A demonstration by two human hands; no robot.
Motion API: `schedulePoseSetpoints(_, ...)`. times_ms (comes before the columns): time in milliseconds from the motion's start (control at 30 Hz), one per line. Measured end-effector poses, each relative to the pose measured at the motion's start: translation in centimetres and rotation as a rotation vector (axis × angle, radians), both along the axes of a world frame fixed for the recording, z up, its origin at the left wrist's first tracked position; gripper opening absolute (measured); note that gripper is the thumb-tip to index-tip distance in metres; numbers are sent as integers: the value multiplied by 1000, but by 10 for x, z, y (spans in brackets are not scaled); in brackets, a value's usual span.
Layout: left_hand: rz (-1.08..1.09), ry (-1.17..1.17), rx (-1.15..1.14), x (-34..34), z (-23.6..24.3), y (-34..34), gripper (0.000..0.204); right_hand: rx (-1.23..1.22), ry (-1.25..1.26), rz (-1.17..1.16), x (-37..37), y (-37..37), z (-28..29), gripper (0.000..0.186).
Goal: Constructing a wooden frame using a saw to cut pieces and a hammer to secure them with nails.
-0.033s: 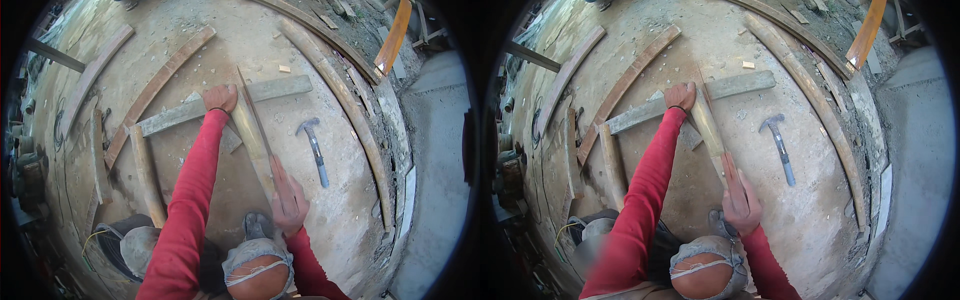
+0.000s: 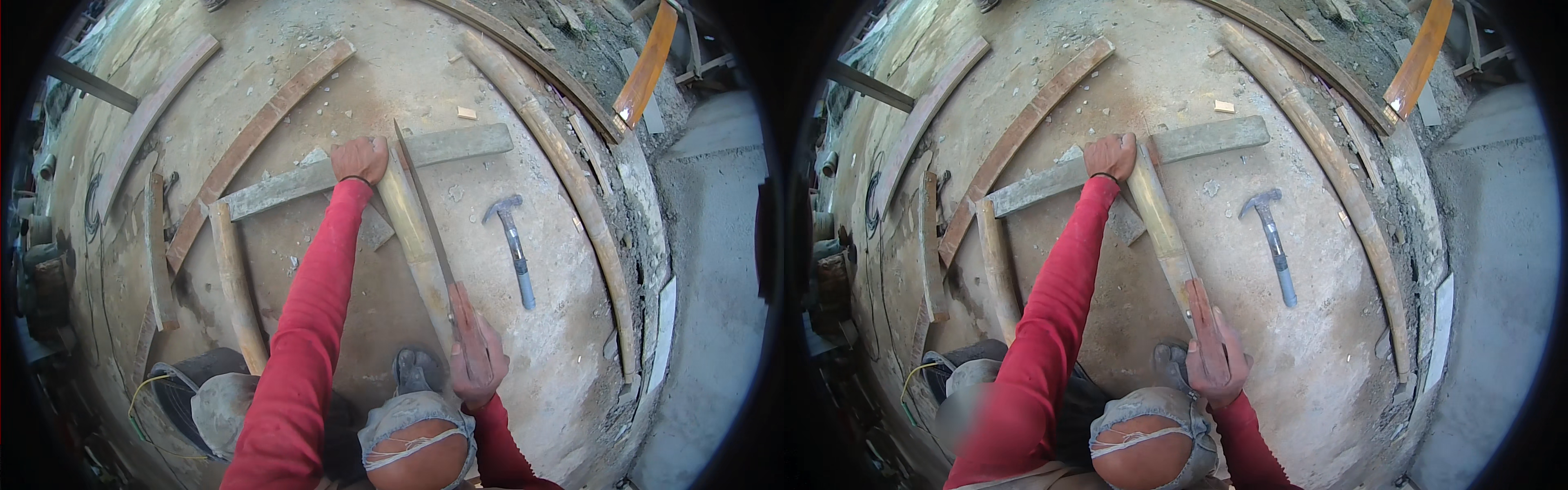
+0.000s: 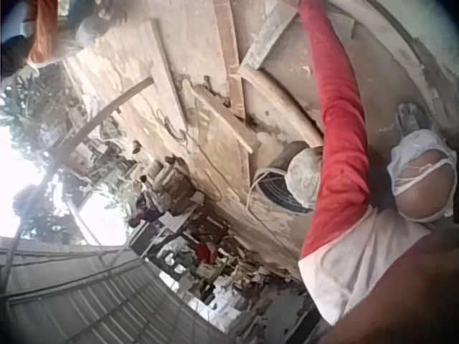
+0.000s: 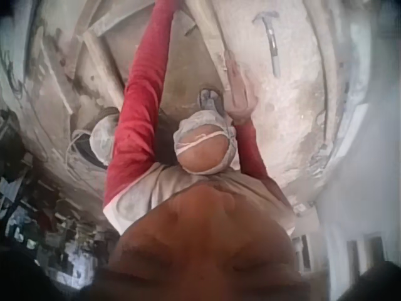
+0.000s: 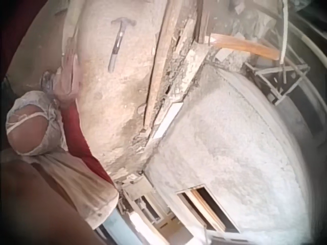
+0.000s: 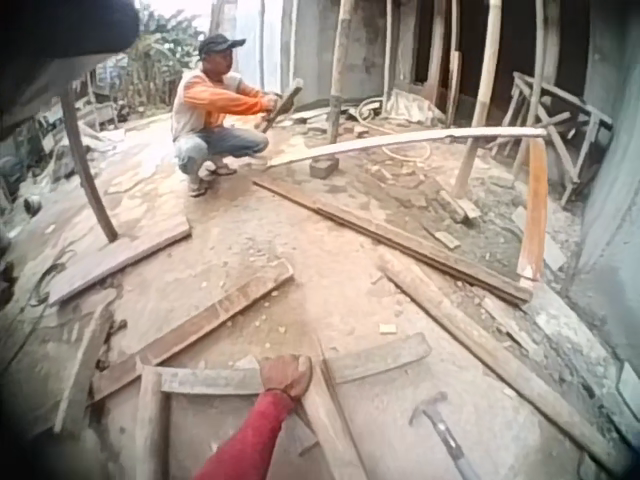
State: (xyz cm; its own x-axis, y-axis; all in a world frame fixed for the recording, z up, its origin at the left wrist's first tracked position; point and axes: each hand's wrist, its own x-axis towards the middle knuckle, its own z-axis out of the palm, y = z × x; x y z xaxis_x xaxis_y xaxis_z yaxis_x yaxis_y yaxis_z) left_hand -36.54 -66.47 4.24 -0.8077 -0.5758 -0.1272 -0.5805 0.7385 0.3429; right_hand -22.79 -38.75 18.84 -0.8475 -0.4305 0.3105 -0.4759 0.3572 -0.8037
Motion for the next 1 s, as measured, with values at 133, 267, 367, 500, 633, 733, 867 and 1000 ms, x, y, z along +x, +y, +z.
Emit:
schedulePoseSetpoints(133, -69, 40, 30, -10, 6, 7, 52, -181, -212, -125, -45, -36, -62, 45)
schedulePoseSetpoints(267, -47, 56, 72, -10, -17, 25, 53, -169, -382, -188, -81, -60, -46, 33)
schedulePoseSetpoints(367, 12, 60, 12, 1, -10, -9, 55, 187, -20, 53, 3, -14, 17, 45)
schedulePoseSetpoints(500, -46, 35, 30, -9, 11, 15, 55, 51, -111, -38, -3, -1, 5, 53)
schedulePoseSetpoints(633, -69, 131, 45, -20, -19, 23, 55, -119, -193, -122, -113, -73, -69, 49)
schedulePoseSetpoints(733, -1, 63, 66, -1, -11, -4, 54, -49, -106, 21, -23, -25, -40, 48)
schedulePoseSetpoints(867, -23, 40, 29, -4, 7, 10, 53, 108, -132, -20, 20, 18, 35, 54)
schedulePoseSetpoints(1000, -48, 116, 70, -14, -14, 22, 53, -65, -284, -103, -109, -69, -67, 51)
